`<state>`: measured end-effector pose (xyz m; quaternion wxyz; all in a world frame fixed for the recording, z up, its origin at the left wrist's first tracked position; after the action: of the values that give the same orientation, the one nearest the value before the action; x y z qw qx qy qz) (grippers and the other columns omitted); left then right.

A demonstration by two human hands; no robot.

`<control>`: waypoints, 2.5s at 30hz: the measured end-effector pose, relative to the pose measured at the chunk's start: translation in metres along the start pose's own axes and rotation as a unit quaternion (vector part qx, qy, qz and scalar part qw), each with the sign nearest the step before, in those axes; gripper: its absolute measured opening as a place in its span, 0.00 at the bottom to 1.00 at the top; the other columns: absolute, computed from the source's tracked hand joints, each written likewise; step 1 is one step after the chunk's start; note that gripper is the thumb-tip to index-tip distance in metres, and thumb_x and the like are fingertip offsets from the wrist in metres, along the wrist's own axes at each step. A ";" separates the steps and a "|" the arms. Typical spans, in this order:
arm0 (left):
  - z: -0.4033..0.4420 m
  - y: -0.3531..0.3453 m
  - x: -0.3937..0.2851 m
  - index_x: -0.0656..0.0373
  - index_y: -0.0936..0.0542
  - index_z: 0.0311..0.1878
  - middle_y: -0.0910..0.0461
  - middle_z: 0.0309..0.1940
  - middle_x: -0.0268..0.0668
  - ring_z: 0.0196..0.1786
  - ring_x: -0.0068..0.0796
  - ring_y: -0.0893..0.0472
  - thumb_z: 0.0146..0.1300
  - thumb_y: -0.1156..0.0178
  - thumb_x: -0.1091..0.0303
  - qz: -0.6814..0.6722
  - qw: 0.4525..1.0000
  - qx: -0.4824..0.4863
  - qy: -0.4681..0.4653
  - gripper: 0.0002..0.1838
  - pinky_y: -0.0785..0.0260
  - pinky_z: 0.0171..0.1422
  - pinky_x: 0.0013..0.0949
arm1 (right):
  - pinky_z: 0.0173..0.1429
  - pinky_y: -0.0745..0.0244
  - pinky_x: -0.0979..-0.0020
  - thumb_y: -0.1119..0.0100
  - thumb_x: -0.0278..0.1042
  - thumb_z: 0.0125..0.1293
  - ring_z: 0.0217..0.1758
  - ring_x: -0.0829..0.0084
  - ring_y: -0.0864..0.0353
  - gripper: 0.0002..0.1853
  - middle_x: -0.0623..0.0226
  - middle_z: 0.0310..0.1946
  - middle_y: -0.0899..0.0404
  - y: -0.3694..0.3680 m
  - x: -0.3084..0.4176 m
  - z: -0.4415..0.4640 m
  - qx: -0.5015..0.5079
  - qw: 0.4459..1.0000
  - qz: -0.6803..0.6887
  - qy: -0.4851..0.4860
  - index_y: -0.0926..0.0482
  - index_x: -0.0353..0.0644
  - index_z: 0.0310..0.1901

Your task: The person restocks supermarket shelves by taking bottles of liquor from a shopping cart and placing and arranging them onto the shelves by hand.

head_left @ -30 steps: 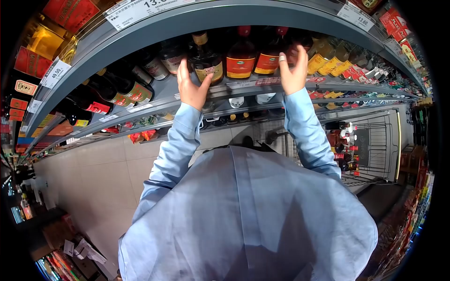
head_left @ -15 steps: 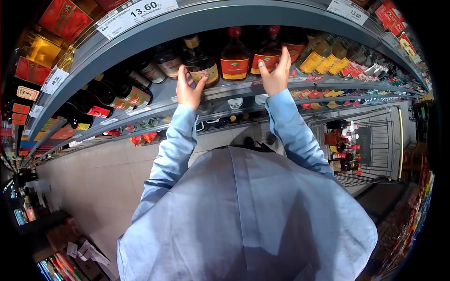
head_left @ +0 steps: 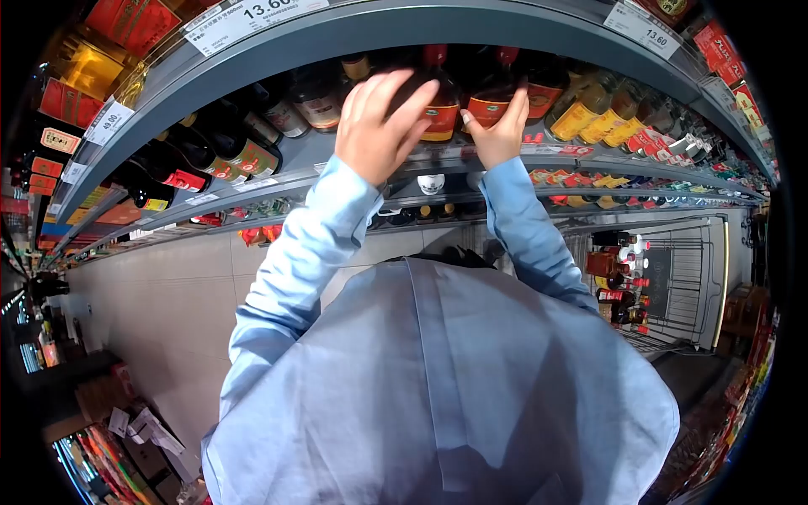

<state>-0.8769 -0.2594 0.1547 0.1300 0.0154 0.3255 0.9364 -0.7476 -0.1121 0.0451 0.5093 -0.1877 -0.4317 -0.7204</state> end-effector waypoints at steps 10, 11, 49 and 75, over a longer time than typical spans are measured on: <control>0.054 -0.075 0.010 0.50 0.26 0.54 0.36 0.58 0.39 0.58 0.41 0.33 0.48 0.33 0.57 0.101 0.963 0.247 -0.042 0.28 0.36 0.59 0.41 | 0.60 0.35 0.58 0.28 0.36 0.42 0.62 0.46 0.40 0.56 0.47 0.62 0.47 0.001 -0.004 0.002 0.015 0.998 -0.058 -0.016 0.58 0.47 0.69; 0.051 -0.081 0.012 0.50 0.26 0.53 0.36 0.58 0.39 0.58 0.42 0.34 0.47 0.33 0.57 0.108 0.959 0.260 -0.034 0.27 0.36 0.59 0.41 | 0.60 0.35 0.58 0.28 0.36 0.42 0.61 0.46 0.40 0.56 0.48 0.62 0.47 0.001 -0.004 0.003 0.017 0.998 -0.056 -0.016 0.58 0.48 0.69; 0.056 -0.123 0.051 0.54 0.29 0.44 0.25 0.39 0.36 0.43 0.33 0.24 0.52 0.37 0.74 -0.095 0.920 0.379 0.031 0.16 0.30 0.50 0.33 | 0.59 0.40 0.59 0.37 0.40 0.54 0.53 0.51 0.36 0.36 0.50 0.53 0.34 0.034 0.036 0.034 -0.017 0.983 -0.046 0.176 0.40 0.37 0.62; 0.055 -0.113 0.041 0.55 0.29 0.40 0.24 0.36 0.38 0.39 0.35 0.23 0.51 0.37 0.77 -0.073 0.929 0.360 0.050 0.14 0.30 0.45 0.34 | 0.59 0.39 0.59 0.39 0.42 0.57 0.55 0.50 0.35 0.31 0.50 0.55 0.33 0.015 0.010 0.036 0.034 0.991 -0.021 0.129 0.37 0.39 0.60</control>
<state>-0.8842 -0.1304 0.1268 0.1673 -0.0096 0.6470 0.7439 -0.7441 -0.0908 0.0790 0.5515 -0.0664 -0.3900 -0.7344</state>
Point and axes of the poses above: each hand's wrist, its own z-axis towards the middle knuckle, its own y-axis out of the back of the hand, x = y × z, the point moved 10 cm from there along z, towards the middle knuckle
